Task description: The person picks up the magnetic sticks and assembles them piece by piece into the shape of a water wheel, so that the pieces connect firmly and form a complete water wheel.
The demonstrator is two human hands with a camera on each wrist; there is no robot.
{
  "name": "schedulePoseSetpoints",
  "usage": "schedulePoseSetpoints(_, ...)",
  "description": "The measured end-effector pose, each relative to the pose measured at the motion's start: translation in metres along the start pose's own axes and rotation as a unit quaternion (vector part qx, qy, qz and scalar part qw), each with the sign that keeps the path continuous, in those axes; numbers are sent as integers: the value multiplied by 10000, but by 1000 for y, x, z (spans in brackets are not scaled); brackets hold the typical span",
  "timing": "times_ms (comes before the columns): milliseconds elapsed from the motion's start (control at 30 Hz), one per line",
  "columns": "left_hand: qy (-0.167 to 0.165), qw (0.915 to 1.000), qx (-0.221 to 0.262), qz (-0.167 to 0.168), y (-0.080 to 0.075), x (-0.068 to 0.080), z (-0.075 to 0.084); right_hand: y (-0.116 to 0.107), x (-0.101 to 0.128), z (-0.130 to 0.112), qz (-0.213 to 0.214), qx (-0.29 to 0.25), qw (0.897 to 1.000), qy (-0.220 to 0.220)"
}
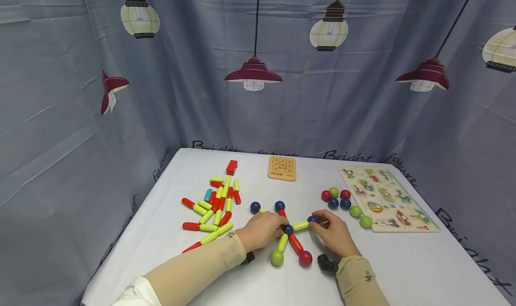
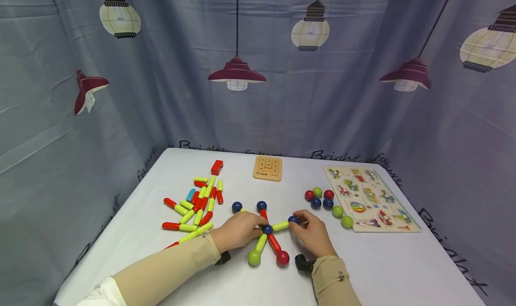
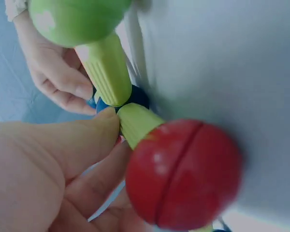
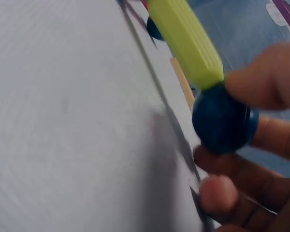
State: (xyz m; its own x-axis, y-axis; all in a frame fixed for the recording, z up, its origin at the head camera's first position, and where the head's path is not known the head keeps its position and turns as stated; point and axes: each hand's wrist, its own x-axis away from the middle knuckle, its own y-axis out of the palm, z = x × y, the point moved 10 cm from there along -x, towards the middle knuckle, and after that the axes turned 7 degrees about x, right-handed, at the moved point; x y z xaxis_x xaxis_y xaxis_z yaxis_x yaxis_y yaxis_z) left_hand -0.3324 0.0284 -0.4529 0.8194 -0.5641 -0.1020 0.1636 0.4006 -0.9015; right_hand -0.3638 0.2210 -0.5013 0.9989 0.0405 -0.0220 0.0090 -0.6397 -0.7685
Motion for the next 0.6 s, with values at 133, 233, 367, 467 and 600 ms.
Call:
schedulePoseSetpoints(133,-190,9990,214,357,-19,3,-18,-3,-3,2,22,246,9997,26)
schedulePoseSetpoints(233,-555,9958,111,717,-36,4,-41,-9,-5,0,139,299,9994,-117)
schedulePoseSetpoints(367,-811,9951,29,556,-32,5,-65,-16,-5,-4,368,318,9983,-336)
schedulePoseSetpoints(467,-862,9947,155,534,-25,7,-73,-15,-4,-6,432,251,9978,-426)
schedulePoseSetpoints(600,-904,9936,51,670,-19,9,-75,-7,-3,-9,390,205,9976,-526)
